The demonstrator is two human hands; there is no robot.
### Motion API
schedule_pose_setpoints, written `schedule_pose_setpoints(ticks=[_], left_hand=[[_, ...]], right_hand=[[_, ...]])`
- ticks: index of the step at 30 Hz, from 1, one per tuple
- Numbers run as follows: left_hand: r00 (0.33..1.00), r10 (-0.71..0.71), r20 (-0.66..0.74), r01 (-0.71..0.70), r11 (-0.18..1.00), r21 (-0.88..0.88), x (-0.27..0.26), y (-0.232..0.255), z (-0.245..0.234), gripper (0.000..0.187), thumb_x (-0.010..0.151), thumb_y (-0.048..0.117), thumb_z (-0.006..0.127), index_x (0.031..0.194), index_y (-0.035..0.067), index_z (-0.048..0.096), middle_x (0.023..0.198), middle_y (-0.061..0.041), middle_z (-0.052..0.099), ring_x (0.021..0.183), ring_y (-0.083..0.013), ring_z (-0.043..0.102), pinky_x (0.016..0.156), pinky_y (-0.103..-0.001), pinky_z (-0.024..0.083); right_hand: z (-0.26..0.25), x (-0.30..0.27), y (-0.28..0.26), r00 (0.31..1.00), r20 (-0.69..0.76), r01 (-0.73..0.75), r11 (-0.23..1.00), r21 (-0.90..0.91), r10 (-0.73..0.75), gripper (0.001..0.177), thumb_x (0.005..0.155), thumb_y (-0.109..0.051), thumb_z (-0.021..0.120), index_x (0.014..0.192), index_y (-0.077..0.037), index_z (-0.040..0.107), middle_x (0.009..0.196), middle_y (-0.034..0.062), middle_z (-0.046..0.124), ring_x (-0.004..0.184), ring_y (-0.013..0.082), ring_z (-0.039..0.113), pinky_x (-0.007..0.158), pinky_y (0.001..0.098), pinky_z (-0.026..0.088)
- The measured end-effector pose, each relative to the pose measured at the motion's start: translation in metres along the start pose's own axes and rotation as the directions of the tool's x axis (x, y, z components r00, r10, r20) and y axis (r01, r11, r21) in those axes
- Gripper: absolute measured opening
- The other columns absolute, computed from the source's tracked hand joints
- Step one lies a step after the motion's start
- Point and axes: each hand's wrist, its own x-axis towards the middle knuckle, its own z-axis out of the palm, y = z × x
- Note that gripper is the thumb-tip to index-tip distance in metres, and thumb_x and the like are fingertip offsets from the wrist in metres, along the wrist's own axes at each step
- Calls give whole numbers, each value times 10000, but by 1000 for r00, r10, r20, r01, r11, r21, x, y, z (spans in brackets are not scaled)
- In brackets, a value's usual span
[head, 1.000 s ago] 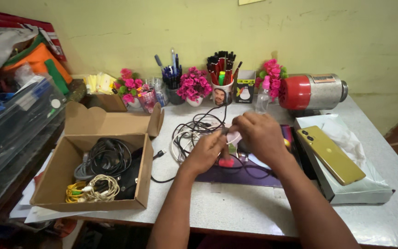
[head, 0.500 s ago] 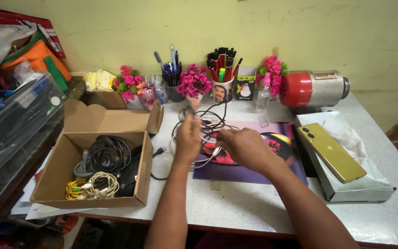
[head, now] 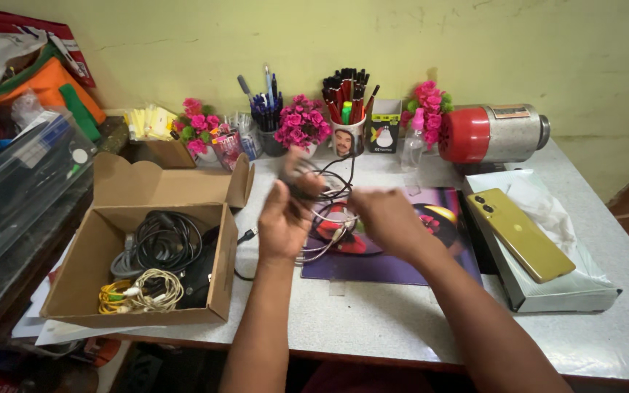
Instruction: The person untangles various cables from a cardboard box, coils them by hand, and places them back into the box. The person then closes the box.
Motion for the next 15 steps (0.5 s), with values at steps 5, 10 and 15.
schedule_pose_setpoints(ticks=[5,10,15], left_hand=[[916,331,-226,-82,707,702,16,5,-26,573,1094,309,454,1566,23,303,1543,-183,512,1413,-254,532,1196,-338,384],[948,-58,-314,312,-40,949,1,-24,-17,417,1129,320,450,1177,-57,620,903,-143,707,792,-260,699,742,-372,530],[850,-522,-77,402,547,734,-11,-31,3,510,1085,395,403,1249,-24,643,640,-6,557,630,-148,619,668,-313,534]], right_hand=[[-15,-8,-12,995,7,100,981,165,-102,120,918,-168,665,981,-69,637,845,144,702,784,384,673,681,516,498],[-41,-8,-15,888,-417,251,964,87,-193,121,885,-154,714,933,-58,659,825,141,679,762,373,659,663,499,487],[-40,-3,2,875,-479,41,973,228,75,115,978,-175,671,986,-60,673,841,155,680,732,352,661,637,446,495]])
